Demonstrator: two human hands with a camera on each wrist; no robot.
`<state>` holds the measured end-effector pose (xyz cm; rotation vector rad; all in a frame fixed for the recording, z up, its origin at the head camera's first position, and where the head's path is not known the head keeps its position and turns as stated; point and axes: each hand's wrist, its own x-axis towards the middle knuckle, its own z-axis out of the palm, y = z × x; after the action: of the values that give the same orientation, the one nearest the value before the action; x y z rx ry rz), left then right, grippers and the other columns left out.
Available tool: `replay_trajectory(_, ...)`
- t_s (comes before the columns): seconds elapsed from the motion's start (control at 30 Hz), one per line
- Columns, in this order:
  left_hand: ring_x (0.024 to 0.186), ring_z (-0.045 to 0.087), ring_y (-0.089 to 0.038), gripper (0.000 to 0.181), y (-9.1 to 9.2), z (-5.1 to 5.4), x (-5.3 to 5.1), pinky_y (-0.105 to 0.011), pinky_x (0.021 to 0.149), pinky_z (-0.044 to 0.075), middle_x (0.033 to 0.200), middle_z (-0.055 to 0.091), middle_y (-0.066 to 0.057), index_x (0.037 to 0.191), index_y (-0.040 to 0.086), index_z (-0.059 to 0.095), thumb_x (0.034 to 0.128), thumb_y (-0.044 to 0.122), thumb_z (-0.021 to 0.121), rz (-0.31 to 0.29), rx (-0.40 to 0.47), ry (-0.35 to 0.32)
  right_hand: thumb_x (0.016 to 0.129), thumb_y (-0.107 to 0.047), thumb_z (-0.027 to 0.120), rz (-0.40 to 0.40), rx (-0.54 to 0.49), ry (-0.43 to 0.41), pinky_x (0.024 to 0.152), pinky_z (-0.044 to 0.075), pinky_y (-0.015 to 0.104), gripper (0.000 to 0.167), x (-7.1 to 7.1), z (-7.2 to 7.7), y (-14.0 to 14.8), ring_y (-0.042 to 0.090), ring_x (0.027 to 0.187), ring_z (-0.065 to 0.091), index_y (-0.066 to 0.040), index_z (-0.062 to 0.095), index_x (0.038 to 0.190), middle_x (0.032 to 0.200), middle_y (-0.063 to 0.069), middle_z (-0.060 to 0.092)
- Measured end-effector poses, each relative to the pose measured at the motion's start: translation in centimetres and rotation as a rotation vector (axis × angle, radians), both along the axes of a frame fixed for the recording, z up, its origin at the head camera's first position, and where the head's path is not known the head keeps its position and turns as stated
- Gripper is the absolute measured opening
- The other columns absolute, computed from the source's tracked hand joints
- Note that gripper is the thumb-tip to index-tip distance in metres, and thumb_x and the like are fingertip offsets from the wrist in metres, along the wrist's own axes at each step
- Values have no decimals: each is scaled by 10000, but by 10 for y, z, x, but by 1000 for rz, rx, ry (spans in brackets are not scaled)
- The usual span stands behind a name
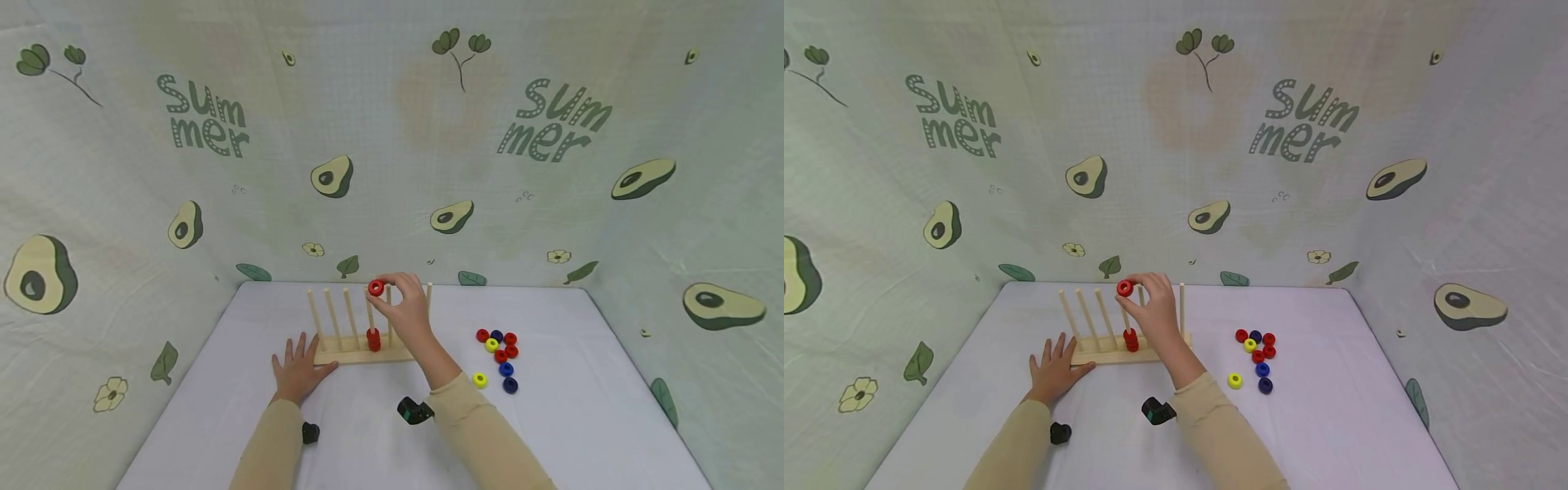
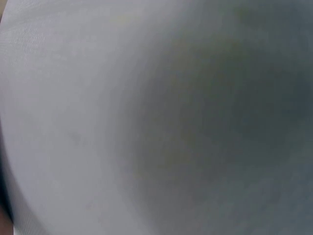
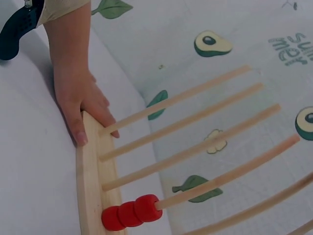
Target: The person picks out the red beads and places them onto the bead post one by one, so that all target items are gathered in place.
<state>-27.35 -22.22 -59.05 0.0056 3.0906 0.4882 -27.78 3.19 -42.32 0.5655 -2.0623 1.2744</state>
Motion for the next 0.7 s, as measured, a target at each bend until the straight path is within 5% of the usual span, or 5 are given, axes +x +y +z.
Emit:
replay_trajectory(0.23, 1434, 41, -485, 984, -2, -8, -3, -730, 1045, -37, 1585, 177, -222, 1533, 119, 310, 813, 750, 536, -7, -8, 26, 759, -163, 853, 8, 27, -21, 803, 461, 329, 319, -2, 0, -3, 238, 927, 553, -88, 711, 1035, 992, -1, 694)
replay_trajectory(0.7, 1437, 46, -483, 969, 1, 0, 0, -730, 1050, -13, 1584, 178, -223, 1532, 120, 316, 823, 744, 533, -2, -25, 6, 722, -156, 874, -32, 91, 69, 799, 431, 358, 330, -4, -8, -7, 200, 923, 541, -88, 740, 1016, 984, 14, 677)
